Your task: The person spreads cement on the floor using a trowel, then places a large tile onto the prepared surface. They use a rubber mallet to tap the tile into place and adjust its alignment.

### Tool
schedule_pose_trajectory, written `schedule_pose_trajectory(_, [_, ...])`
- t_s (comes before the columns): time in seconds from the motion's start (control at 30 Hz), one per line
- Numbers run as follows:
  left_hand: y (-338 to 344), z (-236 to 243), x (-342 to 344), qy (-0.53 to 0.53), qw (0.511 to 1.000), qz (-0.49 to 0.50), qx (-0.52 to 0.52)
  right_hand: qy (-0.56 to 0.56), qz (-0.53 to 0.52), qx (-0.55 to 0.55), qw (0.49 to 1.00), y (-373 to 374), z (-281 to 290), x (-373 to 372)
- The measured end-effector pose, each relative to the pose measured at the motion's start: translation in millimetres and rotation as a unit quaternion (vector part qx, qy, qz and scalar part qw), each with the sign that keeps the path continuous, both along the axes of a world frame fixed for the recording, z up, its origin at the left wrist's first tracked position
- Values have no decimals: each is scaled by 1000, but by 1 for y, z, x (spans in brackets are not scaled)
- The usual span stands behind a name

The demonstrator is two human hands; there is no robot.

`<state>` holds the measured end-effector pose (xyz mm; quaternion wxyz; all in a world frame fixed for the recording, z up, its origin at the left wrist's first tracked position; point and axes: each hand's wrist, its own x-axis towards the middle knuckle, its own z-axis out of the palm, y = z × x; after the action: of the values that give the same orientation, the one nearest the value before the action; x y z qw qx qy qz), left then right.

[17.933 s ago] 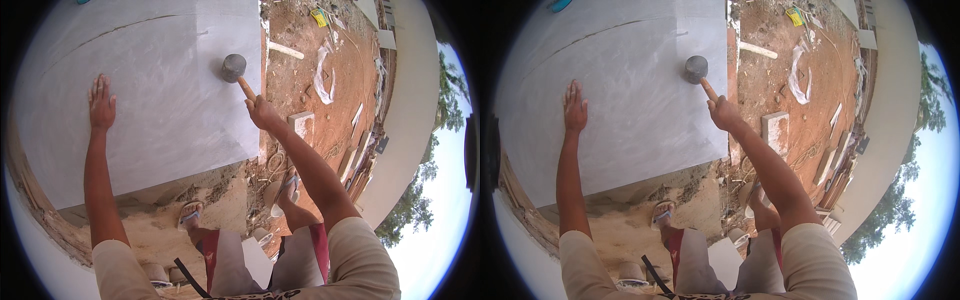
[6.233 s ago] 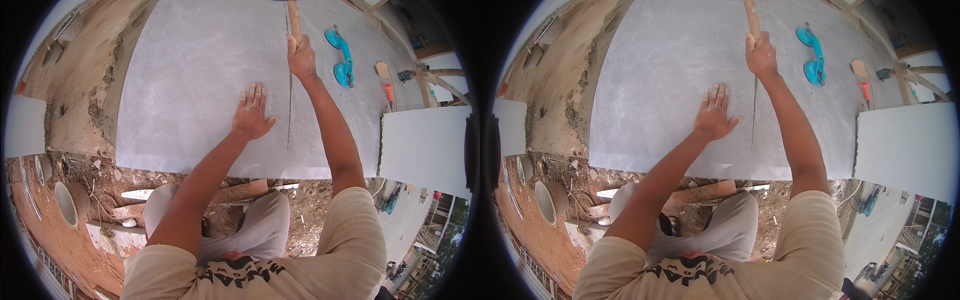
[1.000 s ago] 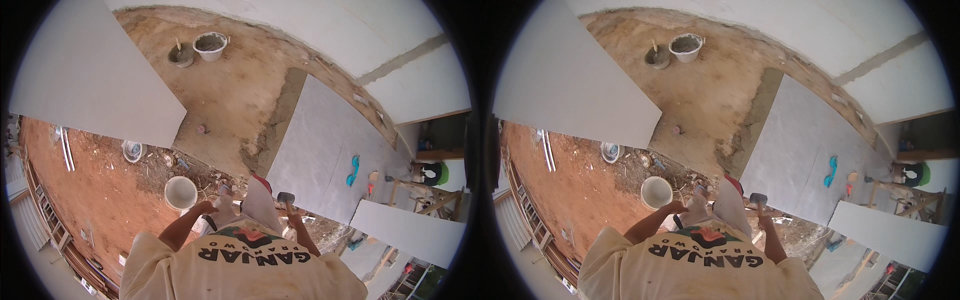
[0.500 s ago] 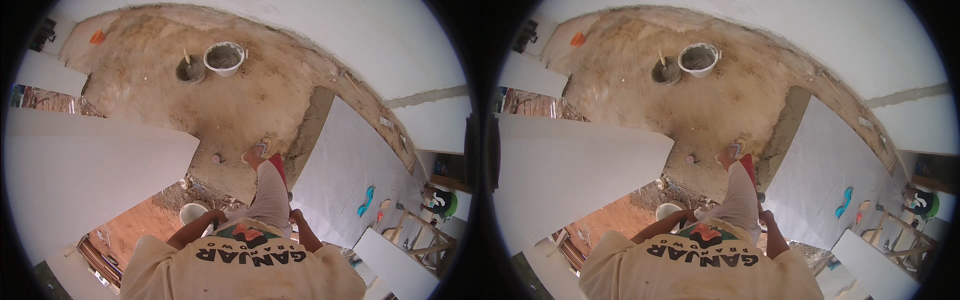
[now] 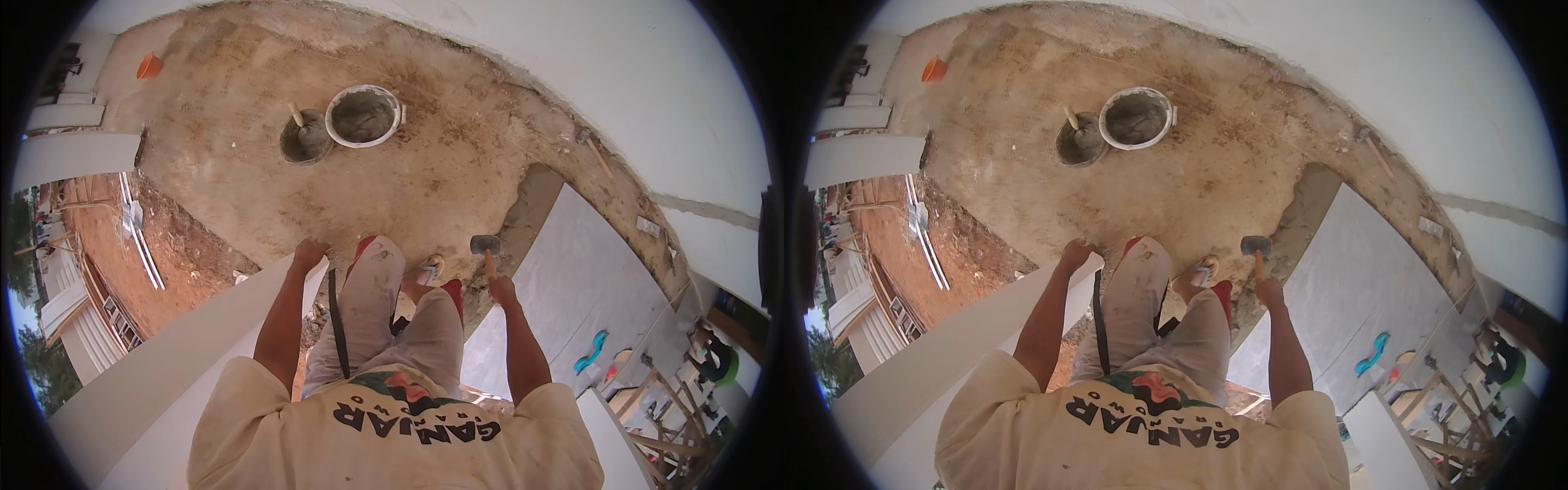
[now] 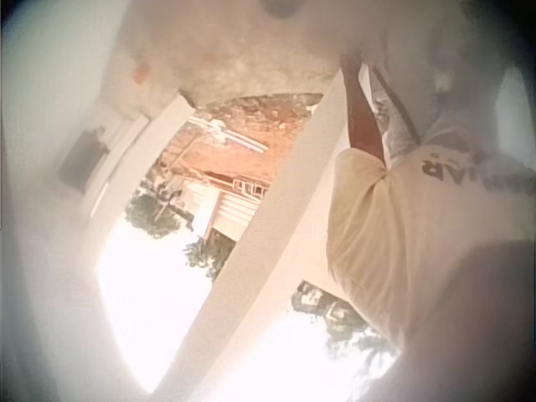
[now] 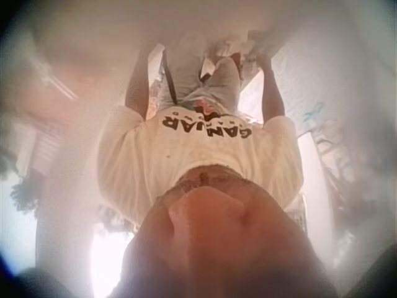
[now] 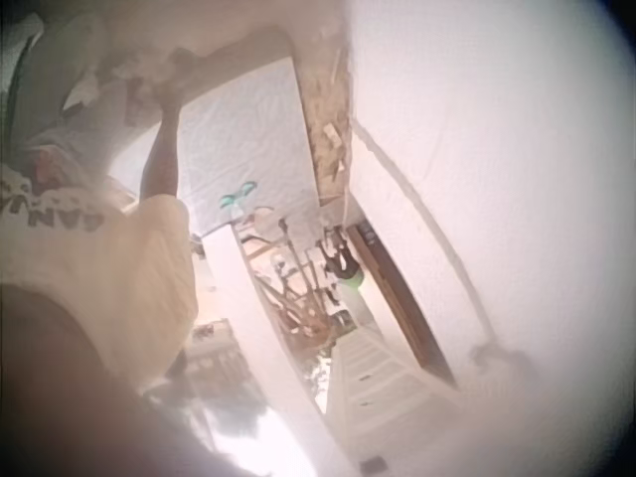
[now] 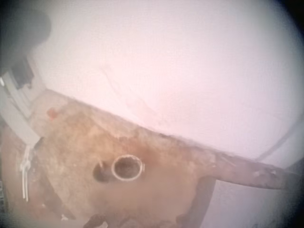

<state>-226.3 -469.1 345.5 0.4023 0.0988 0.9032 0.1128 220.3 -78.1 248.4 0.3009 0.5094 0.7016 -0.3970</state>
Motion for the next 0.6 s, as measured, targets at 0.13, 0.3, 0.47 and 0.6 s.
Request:
schedule_pose_trajectory(0.13, [26,-67,-142,114,993,-30,-15,20,100,96,990,53,-5,-86])
schedule_pose_trajectory(0.3, [50,-187,-323,118,991,67,-7,3,43,37,998,106,-62,-183])
schedule_pose_trajectory(0.47, [83,-287,-448,223,959,171,-42,99,100,29,990,134,-185,-230])
schedule_pose_trajectory(0.6, [94,-347,-508,281,952,77,-95,161,137,17,977,134,-274,-222])
